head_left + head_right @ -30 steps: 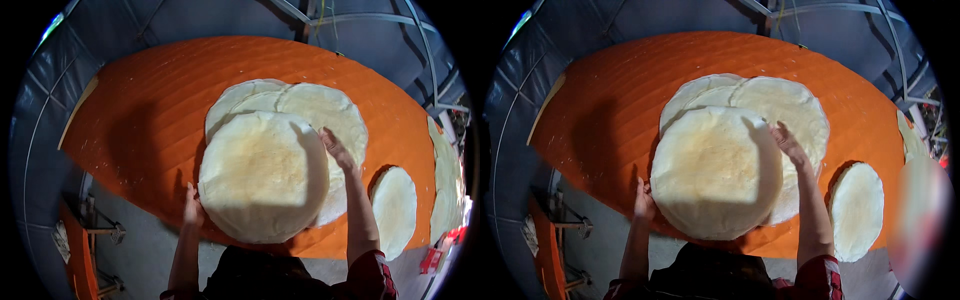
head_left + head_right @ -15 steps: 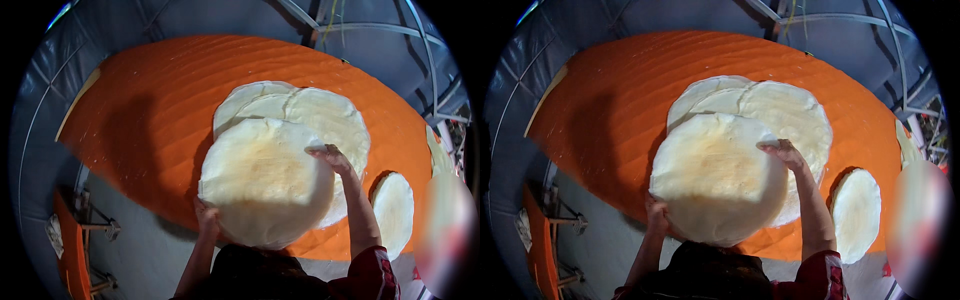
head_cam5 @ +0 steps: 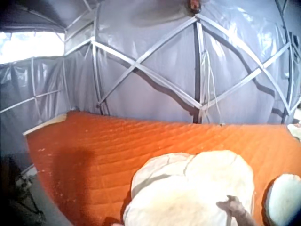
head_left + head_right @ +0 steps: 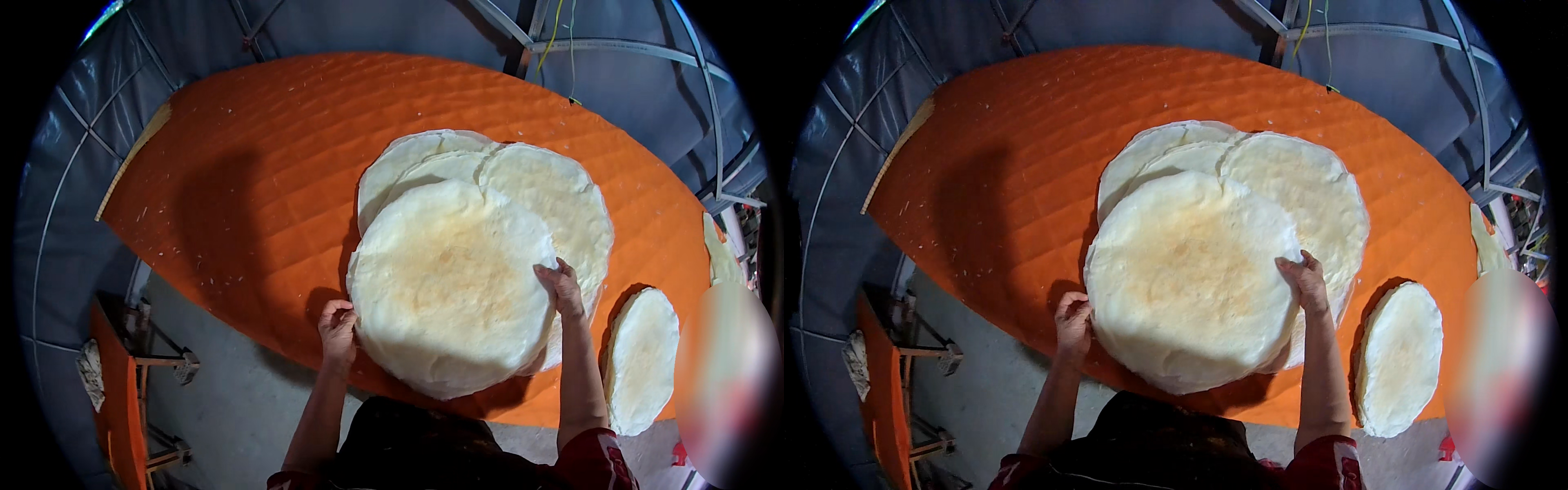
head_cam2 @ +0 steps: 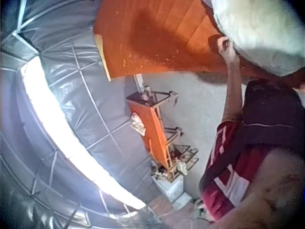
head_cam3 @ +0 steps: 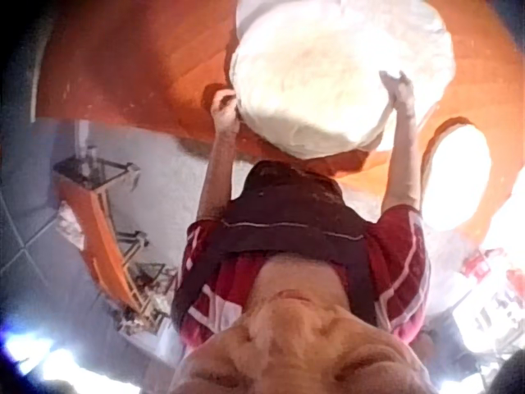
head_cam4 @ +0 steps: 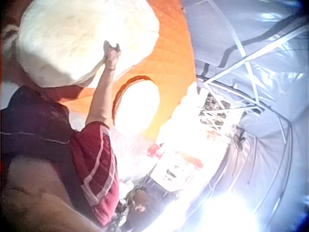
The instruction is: The person repeatedly picks up thin, round dough sheets from a large orange table and stacks them into a growing pile. The person handles the sheets by hand, separating and aligning them before placing them on top of the stack.
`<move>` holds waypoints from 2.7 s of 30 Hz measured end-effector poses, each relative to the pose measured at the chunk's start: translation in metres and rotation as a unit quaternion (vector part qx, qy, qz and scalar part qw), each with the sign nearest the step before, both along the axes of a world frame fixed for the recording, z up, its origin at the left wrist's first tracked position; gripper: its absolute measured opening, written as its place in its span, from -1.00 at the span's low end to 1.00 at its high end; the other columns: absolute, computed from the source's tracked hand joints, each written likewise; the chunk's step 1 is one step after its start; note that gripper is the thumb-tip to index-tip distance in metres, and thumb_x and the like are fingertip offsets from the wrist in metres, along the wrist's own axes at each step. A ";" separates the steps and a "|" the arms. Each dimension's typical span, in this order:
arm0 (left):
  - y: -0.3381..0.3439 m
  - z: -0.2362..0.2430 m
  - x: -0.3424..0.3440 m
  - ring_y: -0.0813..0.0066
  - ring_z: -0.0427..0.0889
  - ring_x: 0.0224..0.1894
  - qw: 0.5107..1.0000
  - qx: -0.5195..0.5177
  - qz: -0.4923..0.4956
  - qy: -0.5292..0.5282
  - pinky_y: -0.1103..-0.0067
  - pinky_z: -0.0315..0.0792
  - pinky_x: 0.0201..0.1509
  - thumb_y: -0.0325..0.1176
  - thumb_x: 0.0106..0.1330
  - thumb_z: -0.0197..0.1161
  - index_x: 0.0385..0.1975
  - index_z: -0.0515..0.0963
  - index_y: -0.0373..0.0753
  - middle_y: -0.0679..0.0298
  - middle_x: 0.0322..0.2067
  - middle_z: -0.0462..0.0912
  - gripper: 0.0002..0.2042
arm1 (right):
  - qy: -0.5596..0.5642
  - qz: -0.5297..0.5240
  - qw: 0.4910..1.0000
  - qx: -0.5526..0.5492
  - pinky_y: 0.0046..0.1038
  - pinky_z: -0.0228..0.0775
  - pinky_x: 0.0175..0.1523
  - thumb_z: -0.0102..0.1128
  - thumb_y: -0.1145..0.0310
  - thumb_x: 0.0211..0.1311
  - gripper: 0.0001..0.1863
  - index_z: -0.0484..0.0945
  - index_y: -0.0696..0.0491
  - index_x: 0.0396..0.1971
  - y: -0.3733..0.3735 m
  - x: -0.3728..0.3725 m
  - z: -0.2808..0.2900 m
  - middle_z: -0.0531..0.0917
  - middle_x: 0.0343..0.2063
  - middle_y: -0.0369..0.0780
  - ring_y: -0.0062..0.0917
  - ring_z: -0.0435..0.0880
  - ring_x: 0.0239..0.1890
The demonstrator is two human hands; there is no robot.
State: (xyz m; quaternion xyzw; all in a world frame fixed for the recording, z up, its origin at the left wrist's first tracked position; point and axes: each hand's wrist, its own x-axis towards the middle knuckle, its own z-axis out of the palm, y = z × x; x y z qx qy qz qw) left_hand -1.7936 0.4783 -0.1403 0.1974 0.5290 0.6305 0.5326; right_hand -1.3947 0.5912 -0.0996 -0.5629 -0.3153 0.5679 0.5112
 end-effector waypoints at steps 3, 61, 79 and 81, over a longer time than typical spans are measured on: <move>0.003 0.004 0.001 0.56 0.48 -0.37 1.000 0.007 -0.003 -0.013 0.62 0.40 -0.35 -0.48 0.16 0.13 -0.36 0.42 -0.26 0.31 -0.42 0.50 -0.92 | 0.014 -0.002 1.000 0.009 -0.52 0.43 -0.25 0.29 0.58 -0.24 -0.61 0.39 0.25 -0.31 -0.001 0.001 -0.004 0.57 -0.45 -0.19 -0.52 0.57 -0.43; -0.039 0.032 0.548 0.28 0.25 0.08 0.832 0.172 -0.410 0.333 0.50 0.15 0.13 -0.49 0.13 0.07 0.18 -0.10 -0.36 0.00 0.09 0.19 -0.36 | -0.332 -0.325 0.883 -0.066 -0.57 0.30 -0.33 0.15 0.35 -0.08 -0.53 0.39 0.10 -0.08 -0.344 0.449 0.031 0.50 -0.50 -0.29 -0.65 0.42 -0.45; 0.011 0.012 0.228 0.56 0.40 -0.33 0.993 0.092 0.008 0.068 0.67 0.34 -0.24 -0.70 -0.06 0.08 -0.32 0.41 -0.30 0.29 -0.39 0.43 -0.73 | -0.644 0.101 0.749 0.118 -0.38 0.35 -0.22 -0.05 0.61 -0.18 -0.66 0.44 0.18 -0.27 -0.139 0.219 0.099 0.54 -0.39 -0.09 -0.27 0.52 -0.34; 0.010 0.016 0.211 0.57 0.39 -0.32 0.996 0.054 0.029 0.062 0.67 0.33 -0.23 -0.70 -0.07 0.09 -0.30 0.40 -0.29 0.29 -0.37 0.42 -0.71 | -0.670 0.299 0.676 0.065 -0.39 0.34 -0.10 -0.02 0.51 -0.15 -0.61 0.37 0.17 -0.18 -0.101 0.136 0.059 0.50 -0.23 -0.03 -0.21 0.48 -0.18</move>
